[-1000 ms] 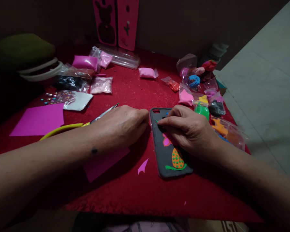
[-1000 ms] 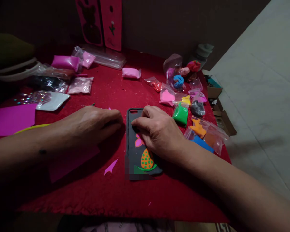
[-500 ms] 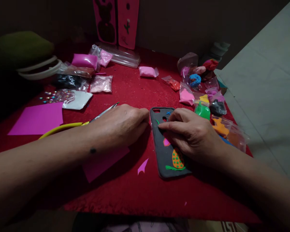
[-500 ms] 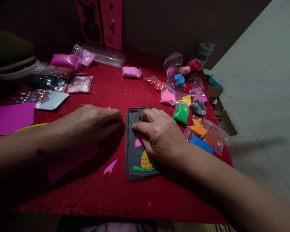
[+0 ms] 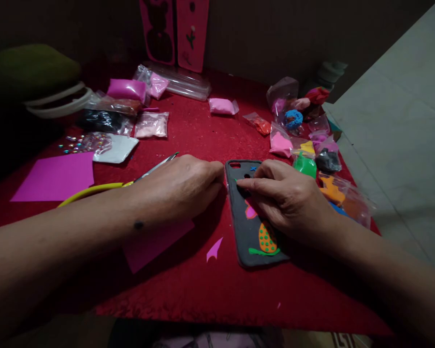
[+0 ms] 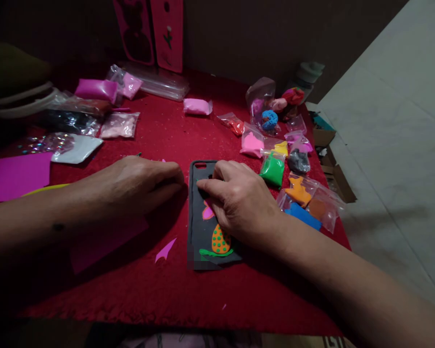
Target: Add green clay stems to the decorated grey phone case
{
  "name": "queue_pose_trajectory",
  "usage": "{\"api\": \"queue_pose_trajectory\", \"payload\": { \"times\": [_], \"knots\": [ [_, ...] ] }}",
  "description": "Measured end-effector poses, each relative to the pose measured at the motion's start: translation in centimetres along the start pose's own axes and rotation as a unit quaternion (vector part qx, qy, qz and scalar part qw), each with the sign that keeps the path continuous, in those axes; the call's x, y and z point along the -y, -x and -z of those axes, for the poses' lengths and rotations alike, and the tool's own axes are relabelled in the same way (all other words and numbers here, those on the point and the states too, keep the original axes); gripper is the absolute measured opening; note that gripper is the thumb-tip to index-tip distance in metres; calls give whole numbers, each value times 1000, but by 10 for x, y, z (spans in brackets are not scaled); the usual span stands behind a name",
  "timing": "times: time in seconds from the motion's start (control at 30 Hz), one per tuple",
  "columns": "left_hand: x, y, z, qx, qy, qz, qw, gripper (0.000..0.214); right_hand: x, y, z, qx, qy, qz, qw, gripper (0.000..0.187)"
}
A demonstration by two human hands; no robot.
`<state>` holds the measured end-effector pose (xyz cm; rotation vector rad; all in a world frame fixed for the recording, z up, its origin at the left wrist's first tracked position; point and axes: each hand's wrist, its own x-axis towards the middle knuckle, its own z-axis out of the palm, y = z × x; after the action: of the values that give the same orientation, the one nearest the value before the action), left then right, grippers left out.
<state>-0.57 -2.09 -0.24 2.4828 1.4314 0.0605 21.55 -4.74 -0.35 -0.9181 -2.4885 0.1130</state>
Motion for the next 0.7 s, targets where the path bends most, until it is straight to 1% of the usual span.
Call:
{"api": "queue_pose_trajectory", "payload": {
  "times": [0.13, 0.2, 0.27, 0.33, 0.43, 0.5, 0.53, 0.6, 0.67, 0.7],
  "knots": [
    [0, 1, 0, 1, 10, 0, 1000, 26, -1, 0, -1, 12, 11, -9, 1000, 23],
    [1, 2, 2, -18, 33, -12, 999, 25, 0, 0, 1, 5, 17, -17, 1000, 24],
    [2, 4, 8, -58, 64, -34, 996, 24, 2, 0, 5, -16, 22, -29, 999, 26],
    [5, 7, 19, -112, 84, -44, 989, 24, 3, -1, 8, -38, 23, -38, 998, 26],
    [8, 14, 42, -190, 100, -11, 977, 23, 4, 0, 10, -60, 24, -33, 997, 23],
    [12, 20, 58, -221, 117, 32, 968, 20, 4, 1, 11, -66, 28, -22, 997, 21],
    [14, 23, 66, -220, 130, 54, 965, 18, 4, 2, 10, -69, 28, -17, 997, 20],
    [21, 30, 77, -199, 150, 88, 965, 17, 5, 5, 10, -71, 25, -13, 997, 20],
    [32, 37, 83, -180, 138, 99, 969, 19, 4, 8, 11, -77, 25, -8, 997, 20],
    [38, 41, 84, -183, 117, 94, 972, 19, 4, 9, 11, -83, 28, -3, 996, 20]
  ]
}}
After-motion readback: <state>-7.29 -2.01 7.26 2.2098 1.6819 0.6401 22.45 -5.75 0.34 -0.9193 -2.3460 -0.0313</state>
